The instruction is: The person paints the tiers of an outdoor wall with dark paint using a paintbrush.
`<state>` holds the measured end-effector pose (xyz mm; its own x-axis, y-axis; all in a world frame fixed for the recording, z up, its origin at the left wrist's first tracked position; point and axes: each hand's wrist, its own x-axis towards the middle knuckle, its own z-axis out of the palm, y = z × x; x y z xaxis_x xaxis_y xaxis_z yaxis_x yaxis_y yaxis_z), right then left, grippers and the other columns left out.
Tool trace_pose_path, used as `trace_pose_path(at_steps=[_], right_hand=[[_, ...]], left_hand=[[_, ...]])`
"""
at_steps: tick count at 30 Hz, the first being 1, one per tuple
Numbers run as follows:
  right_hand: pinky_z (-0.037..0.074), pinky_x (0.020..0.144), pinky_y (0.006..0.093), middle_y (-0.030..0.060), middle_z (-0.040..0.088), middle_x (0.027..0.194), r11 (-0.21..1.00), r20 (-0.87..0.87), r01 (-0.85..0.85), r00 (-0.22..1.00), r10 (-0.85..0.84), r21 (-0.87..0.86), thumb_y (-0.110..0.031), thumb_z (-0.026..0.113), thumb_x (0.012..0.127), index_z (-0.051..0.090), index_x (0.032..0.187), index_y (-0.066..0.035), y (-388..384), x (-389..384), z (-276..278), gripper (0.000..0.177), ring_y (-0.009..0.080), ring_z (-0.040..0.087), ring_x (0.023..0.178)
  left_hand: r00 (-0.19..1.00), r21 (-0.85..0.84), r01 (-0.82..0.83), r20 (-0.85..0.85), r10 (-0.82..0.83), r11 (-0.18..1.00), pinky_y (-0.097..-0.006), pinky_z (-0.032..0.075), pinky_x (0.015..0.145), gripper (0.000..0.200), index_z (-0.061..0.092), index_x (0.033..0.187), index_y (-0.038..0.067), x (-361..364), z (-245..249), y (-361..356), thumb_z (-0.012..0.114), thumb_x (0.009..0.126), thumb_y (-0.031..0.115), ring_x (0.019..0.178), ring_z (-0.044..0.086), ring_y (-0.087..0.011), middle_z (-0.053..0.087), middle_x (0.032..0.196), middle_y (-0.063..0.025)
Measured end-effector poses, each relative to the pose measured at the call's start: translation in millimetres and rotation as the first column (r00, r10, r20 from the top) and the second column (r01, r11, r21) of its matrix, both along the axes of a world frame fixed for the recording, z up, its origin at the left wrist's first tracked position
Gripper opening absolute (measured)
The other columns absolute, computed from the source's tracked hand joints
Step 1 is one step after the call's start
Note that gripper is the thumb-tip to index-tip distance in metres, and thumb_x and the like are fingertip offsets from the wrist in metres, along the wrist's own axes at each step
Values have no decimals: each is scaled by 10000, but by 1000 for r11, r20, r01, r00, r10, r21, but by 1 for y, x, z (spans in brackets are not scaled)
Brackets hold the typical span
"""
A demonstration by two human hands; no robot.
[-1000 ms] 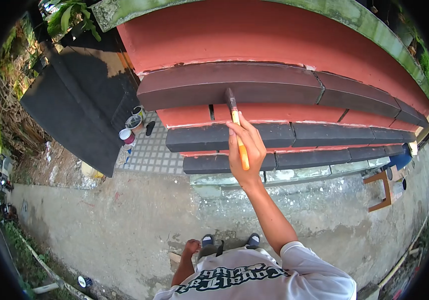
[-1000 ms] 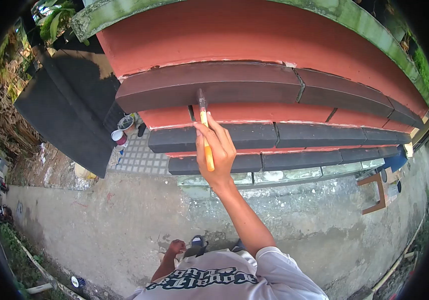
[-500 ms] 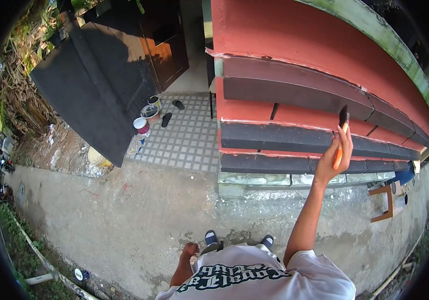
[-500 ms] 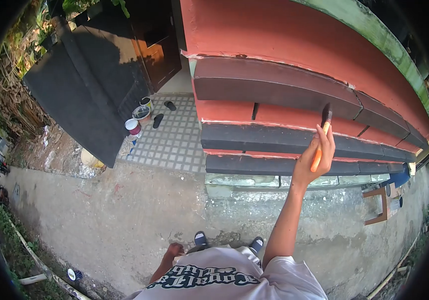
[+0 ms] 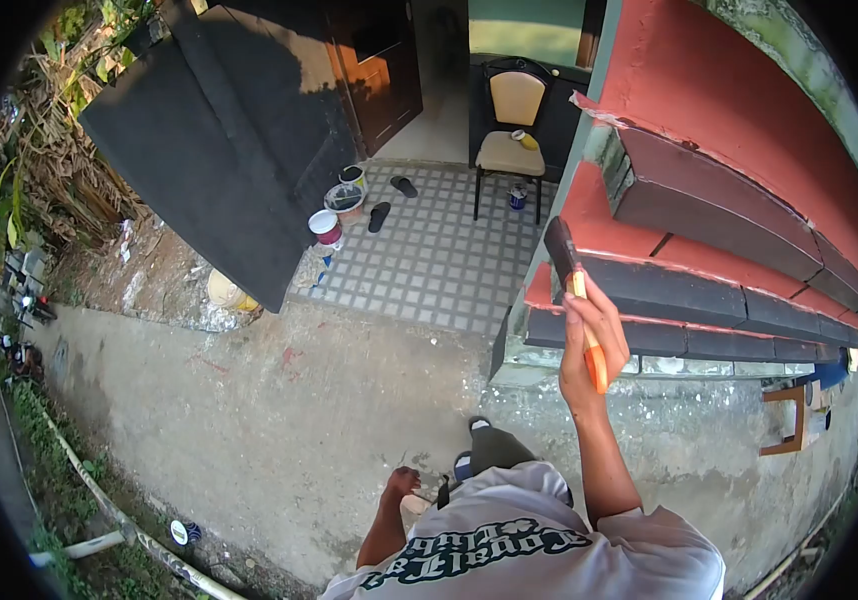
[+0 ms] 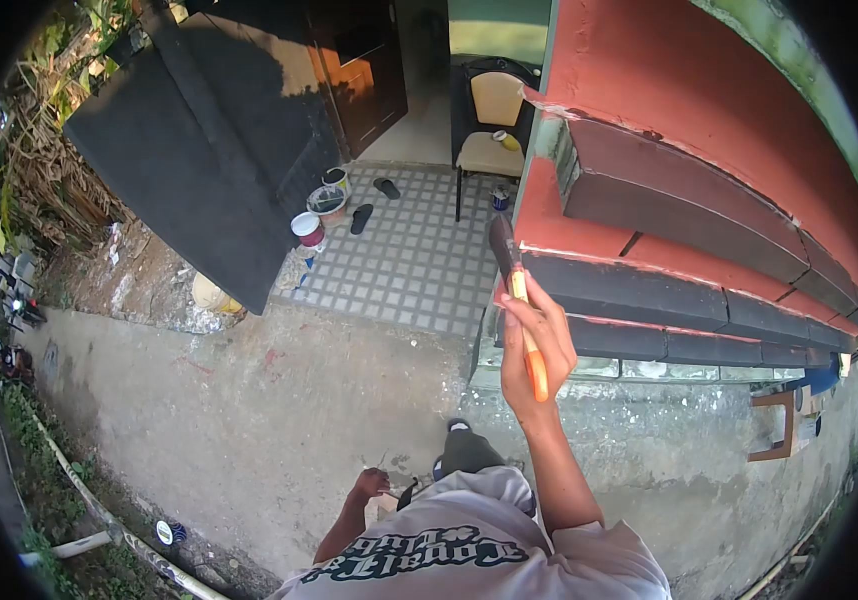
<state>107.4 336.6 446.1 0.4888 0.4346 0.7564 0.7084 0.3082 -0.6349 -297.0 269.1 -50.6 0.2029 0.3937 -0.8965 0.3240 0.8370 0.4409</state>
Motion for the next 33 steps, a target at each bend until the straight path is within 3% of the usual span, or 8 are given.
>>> trace_pose_path(at_steps=[3,6,14,16,19,22,26,33], right_hand=[[560,952,368,185,709,1211,944,-355,-313,898,259,-102,-64,656,992,732,1134,10,31,-30,-53,177,244,693,1090],[629,833,370,132,672,1204,845,-797,-521,557,232,-119,-165,640,1027,703,1136,9,63,-48,-121,215,213,678,1062],[607,771,370,80,669,1182,904,-951,-385,303,-66,-185,-275,654,1021,654,1150,-55,186,-13,-260,255,215,676,996],[593,759,369,75,672,1193,931,-947,-307,307,-100,-198,-289,657,1021,654,1131,-61,209,-10,-271,253,216,672,989],[593,755,363,77,681,1174,944,-962,-288,261,-85,-161,-292,662,1021,651,1134,-57,257,-6,-264,261,228,690,975],[599,737,357,80,691,1150,949,-957,-286,286,-46,-131,-280,655,1028,644,1142,-50,287,3,-244,257,238,717,939],[620,702,329,105,701,1151,963,-949,-232,308,-59,-135,-245,624,1045,658,1131,-13,318,32,-227,250,233,736,940],[614,693,331,99,686,1159,985,-949,47,265,-171,-165,-263,649,1031,654,1118,-41,376,71,-219,239,226,729,903]], left_hand=[[995,221,100,-4,-102,970,-354,535,617,228,663,1029,29,27,22,30,640,913,225,772,709,-199,717,881,-86],[985,430,90,96,-145,898,-327,522,683,128,648,1013,64,46,53,92,598,936,154,806,683,-165,698,865,-64],[967,732,43,142,-213,680,-302,521,735,65,569,840,38,85,130,317,617,883,29,770,634,-147,636,766,-50],[929,718,289,-50,-367,634,-299,519,726,47,595,833,39,66,111,351,600,880,40,770,644,-155,655,768,-63],[958,661,198,26,-285,724,-304,519,675,107,641,836,22,12,62,377,578,885,93,728,648,-166,690,786,-93],[967,263,155,-237,-92,952,-352,546,622,254,675,951,-24,-40,45,362,563,928,202,733,708,-218,733,852,-129],[904,-106,172,-379,-200,979,-404,563,645,270,676,963,19,-105,10,361,558,957,262,771,724,-261,738,880,-125],[901,-99,296,-301,-312,950,-431,572,686,229,678,907,55,-53,-21,511,560,939,249,779,723,-311,736,900,-148]])
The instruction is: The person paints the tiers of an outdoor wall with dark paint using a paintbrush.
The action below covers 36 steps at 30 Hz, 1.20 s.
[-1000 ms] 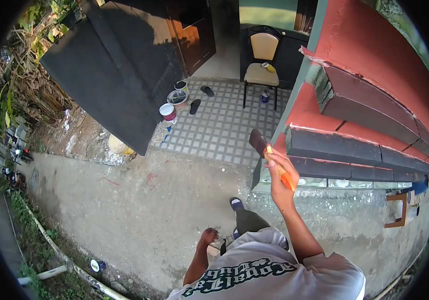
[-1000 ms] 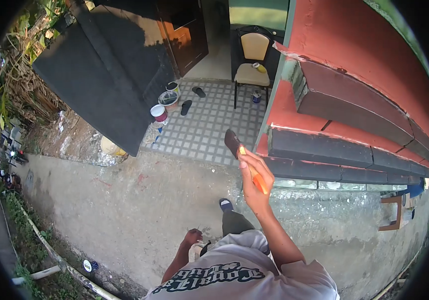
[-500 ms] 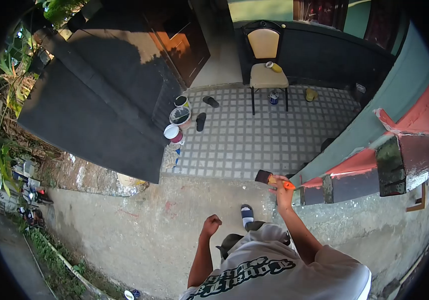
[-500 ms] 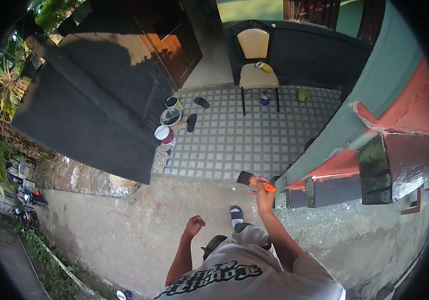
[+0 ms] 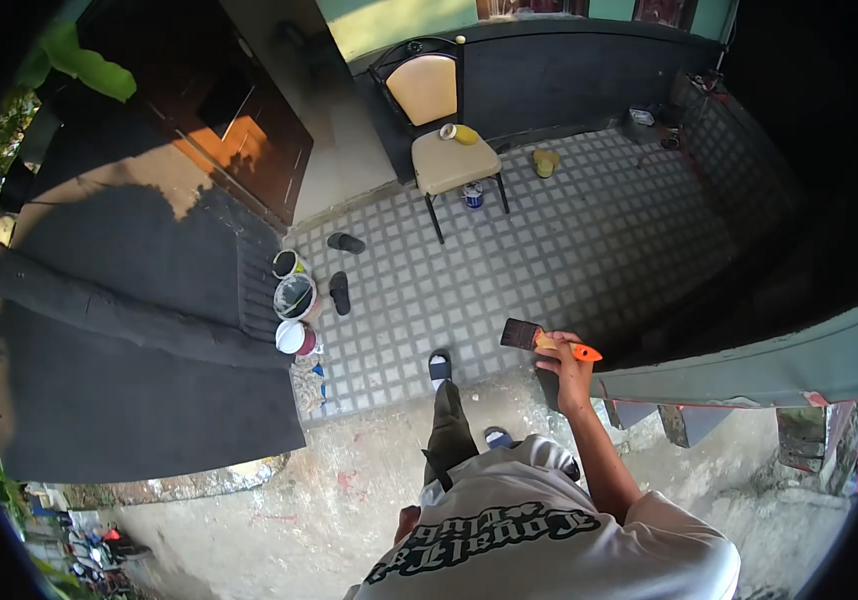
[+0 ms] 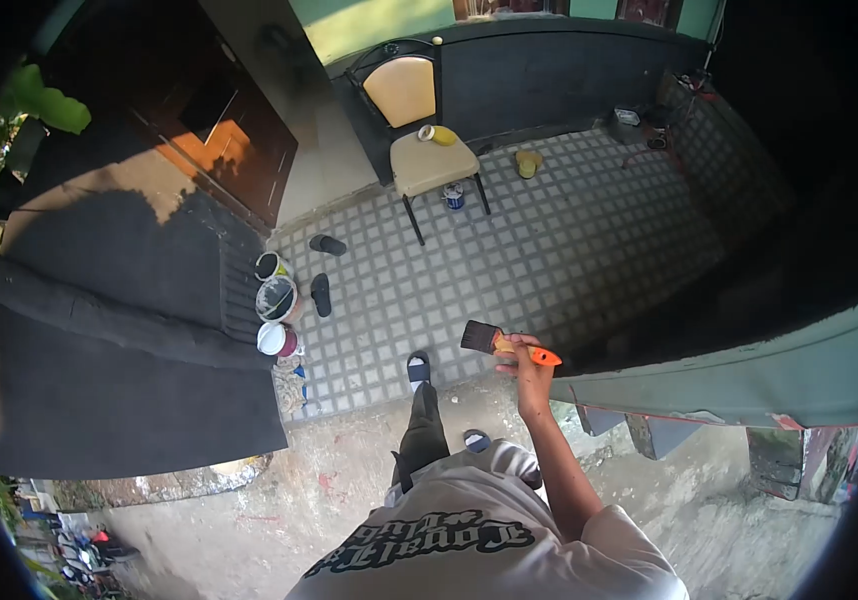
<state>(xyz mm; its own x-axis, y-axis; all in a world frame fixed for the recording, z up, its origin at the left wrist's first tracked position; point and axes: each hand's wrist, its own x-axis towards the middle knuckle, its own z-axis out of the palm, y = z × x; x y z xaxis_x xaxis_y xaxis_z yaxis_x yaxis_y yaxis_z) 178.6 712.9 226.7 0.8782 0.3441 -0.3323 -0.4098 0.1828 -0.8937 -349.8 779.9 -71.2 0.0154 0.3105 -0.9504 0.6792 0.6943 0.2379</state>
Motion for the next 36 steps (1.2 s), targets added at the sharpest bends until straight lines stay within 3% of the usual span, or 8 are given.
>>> trace_pose_path(at_steps=[3,6,8,14,19,20,26,36], right_hand=[[614,690,327,111,694,1150,998,-5,59,998,-59,28,-228,632,1033,656,1130,-29,40,12,4,222,225,727,927],[614,691,331,111,693,1133,989,11,142,990,-143,48,-231,641,1027,646,1134,-25,82,24,17,232,227,726,933],[616,694,333,116,691,1121,982,13,183,983,-183,43,-225,635,1031,643,1133,-23,110,35,31,226,230,724,927],[625,688,340,136,672,1147,931,-1,340,939,-343,135,-210,641,1028,647,1114,14,170,69,52,240,242,725,921],[643,718,330,140,665,1110,871,1,452,887,-461,191,-157,679,998,668,1115,4,181,111,67,198,238,717,938],[644,727,332,137,665,1106,862,18,473,875,-484,183,-153,681,997,669,1120,4,180,120,68,200,235,715,944],[646,786,338,118,671,1102,790,109,589,786,-609,171,-70,714,960,673,1144,3,169,201,81,202,201,697,984],[636,832,321,167,655,1252,489,502,841,328,-800,230,3,670,969,656,1131,29,91,327,145,164,195,679,1055]], left_hand=[[992,47,89,82,-93,995,-443,576,704,215,679,883,71,51,-17,102,561,931,243,782,722,-332,735,909,-158],[968,113,211,114,-224,971,-457,568,768,215,632,1069,48,132,39,226,531,955,202,893,747,-290,733,1001,-147],[916,146,358,134,-377,922,-434,573,715,187,640,994,48,185,47,310,554,950,208,890,753,-271,744,961,-138],[700,462,470,323,-636,752,-381,538,725,200,659,835,66,324,99,474,544,875,225,811,691,-187,707,813,-67],[670,369,572,304,-677,733,-387,544,787,235,658,851,76,404,104,500,526,912,261,859,692,-193,715,862,-69],[656,310,607,325,-682,732,-448,544,862,234,645,917,96,414,100,501,554,926,311,938,714,-220,716,911,-65],[638,197,683,309,-706,703,-402,565,791,274,660,921,80,490,64,476,562,947,334,896,730,-222,730,898,-86],[584,166,776,178,-792,609,-485,564,815,221,642,961,35,669,98,479,495,946,200,955,746,-292,717,949,-149]])
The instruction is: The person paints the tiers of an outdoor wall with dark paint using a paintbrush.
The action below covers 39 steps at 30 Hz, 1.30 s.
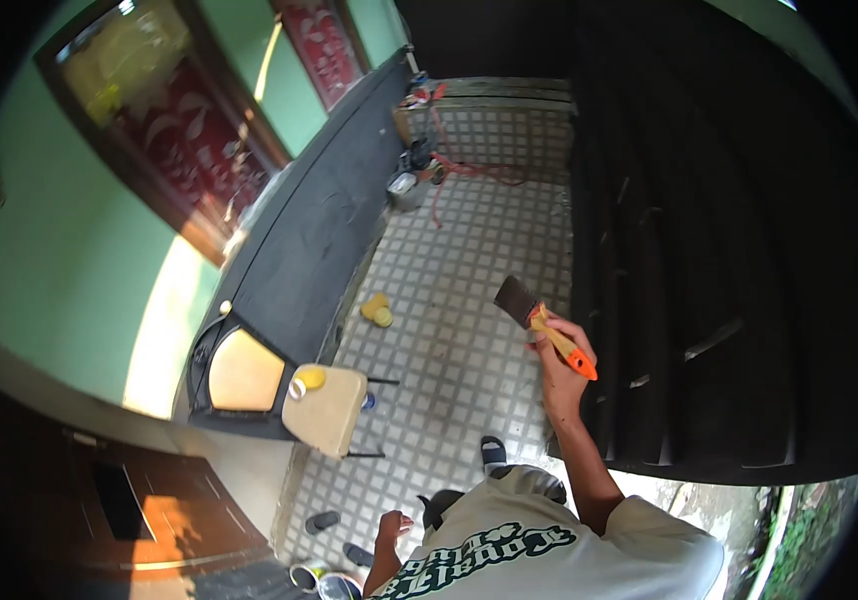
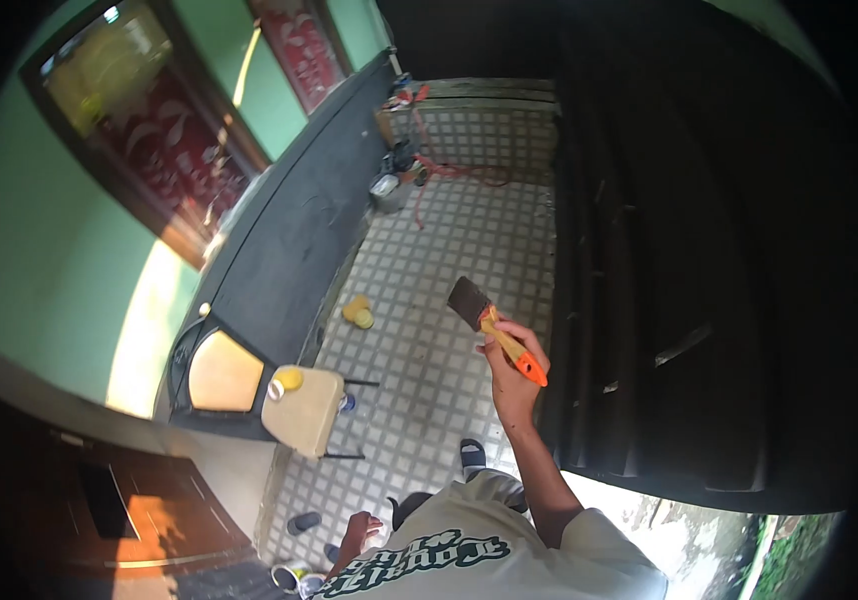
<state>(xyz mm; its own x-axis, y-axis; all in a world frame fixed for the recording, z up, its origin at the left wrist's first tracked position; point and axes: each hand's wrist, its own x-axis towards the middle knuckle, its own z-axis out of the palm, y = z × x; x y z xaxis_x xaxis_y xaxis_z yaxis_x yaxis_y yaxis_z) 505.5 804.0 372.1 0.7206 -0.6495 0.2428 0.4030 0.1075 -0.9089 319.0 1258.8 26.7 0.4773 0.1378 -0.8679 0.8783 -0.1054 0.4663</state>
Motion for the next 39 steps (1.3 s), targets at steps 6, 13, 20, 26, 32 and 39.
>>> trace_pose_path(at_steps=[6,13,20,26,32,39], right_hand=[[642,836,345,187,626,1312,912,126,348,936,-328,-219,-23,673,979,630,1112,9,-55,13,26,144,208,675,1075],[646,833,350,202,604,1321,703,128,587,796,-591,-402,-36,667,990,644,1093,-1,-85,3,44,112,234,679,1080],[588,847,319,184,692,1232,243,205,749,451,-869,-617,69,707,909,715,1002,-45,-64,-1,66,147,245,706,1067],[552,965,378,210,669,1267,-240,331,691,-2,-944,-681,78,646,959,692,1000,-40,-14,-9,106,132,302,675,1168],[546,988,399,182,676,1263,-642,457,424,-462,-760,-639,48,676,949,752,1032,-47,27,-30,133,147,318,679,1159],[577,863,371,176,654,1247,-626,449,454,-444,-776,-633,84,721,815,780,970,-59,-9,-12,129,219,275,704,1028]], left_hand=[[962,-63,265,90,-259,962,-408,597,696,180,610,904,46,142,-11,-34,471,948,150,865,753,-250,717,880,-114],[817,-46,568,153,-557,821,-413,580,776,141,610,912,53,306,-10,-112,492,931,128,922,742,-269,698,900,-106],[589,-73,807,162,-791,586,-388,550,722,112,643,905,58,422,-18,-164,575,864,137,819,715,-233,699,856,-93],[314,-44,949,122,-942,311,-413,538,744,166,642,920,58,532,-6,-179,521,891,167,846,726,-246,706,879,-95],[101,-39,994,54,-993,99,-444,546,781,199,644,934,41,595,-11,-206,508,906,185,827,727,-266,707,889,-108],[-121,-58,990,104,-987,-127,-420,559,759,233,641,976,35,582,-14,-254,520,938,231,843,735,-242,714,905,-111]])
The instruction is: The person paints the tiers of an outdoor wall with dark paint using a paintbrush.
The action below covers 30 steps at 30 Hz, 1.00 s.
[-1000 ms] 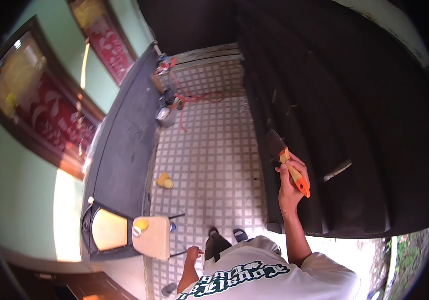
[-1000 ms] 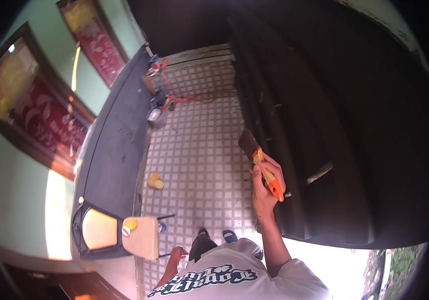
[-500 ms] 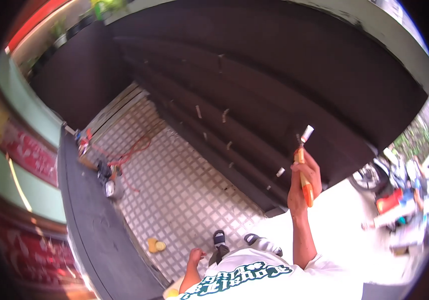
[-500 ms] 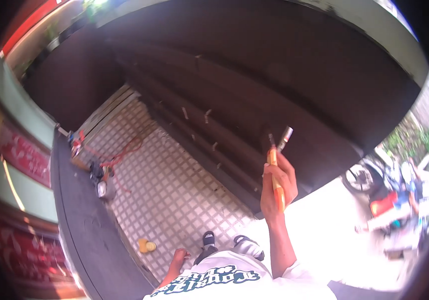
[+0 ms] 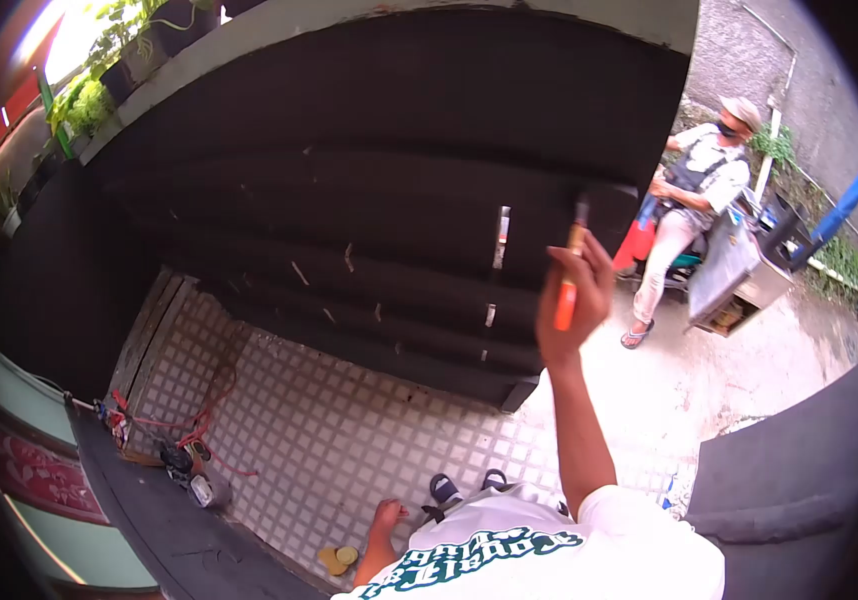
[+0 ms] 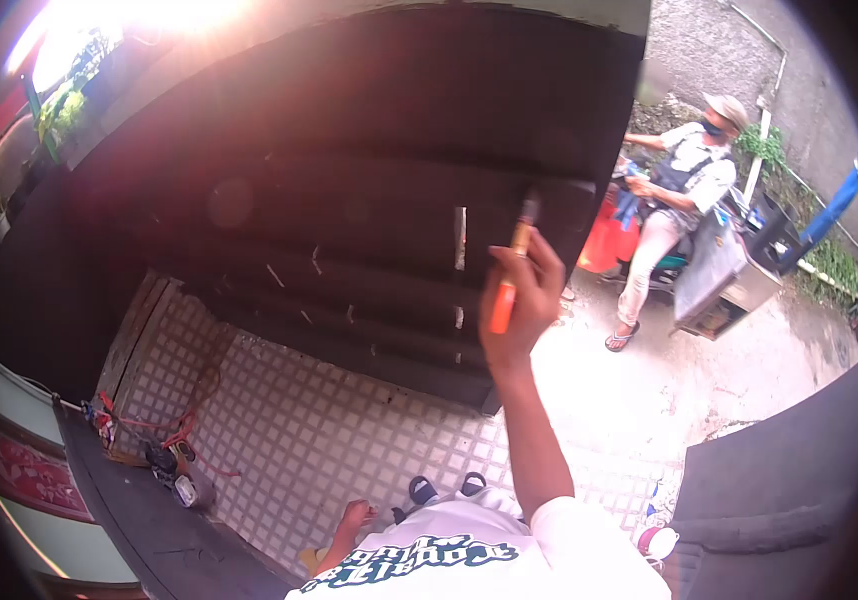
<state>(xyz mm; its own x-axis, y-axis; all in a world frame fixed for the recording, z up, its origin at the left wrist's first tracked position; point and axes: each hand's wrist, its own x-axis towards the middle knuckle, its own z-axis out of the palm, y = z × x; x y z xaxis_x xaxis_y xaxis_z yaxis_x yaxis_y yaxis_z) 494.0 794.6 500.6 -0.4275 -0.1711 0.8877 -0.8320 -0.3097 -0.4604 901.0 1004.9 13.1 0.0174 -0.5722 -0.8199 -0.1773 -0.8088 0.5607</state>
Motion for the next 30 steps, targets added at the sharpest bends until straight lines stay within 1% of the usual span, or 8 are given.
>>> trace_pose_path(at_steps=[5,10,17,20,23,24,26,30], right_hand=[[579,746,337,151,681,1216,991,35,-132,991,132,3,33,746,794,773,910,-87,-25,32,-1,169,242,706,849],[604,863,355,163,684,1216,930,23,-362,932,362,59,48,727,806,750,920,-69,-29,38,11,164,280,745,993],[578,889,374,166,713,1199,987,55,-159,986,157,35,54,705,835,750,954,-63,0,-25,2,173,316,727,1057],[560,916,384,159,717,1186,999,54,33,998,-35,40,68,683,838,751,944,-62,21,-33,5,181,316,709,1085],[549,901,388,158,712,1153,970,41,242,970,-241,-26,60,700,823,753,936,-63,30,-29,11,175,312,693,1068],[546,896,390,163,709,1135,958,34,285,958,-284,-31,57,708,822,753,929,-65,27,-30,12,168,317,691,1061],[549,895,387,167,707,1138,965,21,261,965,-261,1,54,710,826,755,923,-65,14,-17,11,161,321,692,1063],[570,895,395,162,713,1160,993,-19,110,994,-109,51,34,726,823,756,922,-75,-19,34,8,151,325,705,1078]], left_hand=[[998,-49,68,-17,-69,996,-383,572,679,227,649,936,33,-26,0,-26,526,935,223,798,737,-236,714,889,-120],[998,-106,56,-28,-59,993,-372,572,636,220,647,902,33,-22,-8,-31,525,928,214,751,733,-239,703,839,-116],[996,-35,87,8,-87,996,-394,569,652,206,635,929,23,12,-2,-26,520,910,193,758,740,-251,696,849,-111],[994,-15,106,-25,-106,994,-405,563,667,210,630,953,27,32,-9,-35,509,922,196,781,746,-255,696,869,-107],[986,13,165,11,-166,986,-457,601,791,250,611,1011,1,42,-1,-44,490,918,199,891,742,-310,688,947,-153],[989,1,151,-7,-151,989,-442,587,764,242,618,1000,16,50,-1,-42,495,923,209,869,744,-290,691,927,-134],[991,-35,120,-50,-121,992,-412,560,711,228,632,977,44,59,-2,-45,503,934,228,826,749,-251,698,885,-96],[976,2,212,-42,-212,977,-415,562,744,244,635,999,45,71,-7,-55,507,932,243,858,741,-247,703,911,-106]])
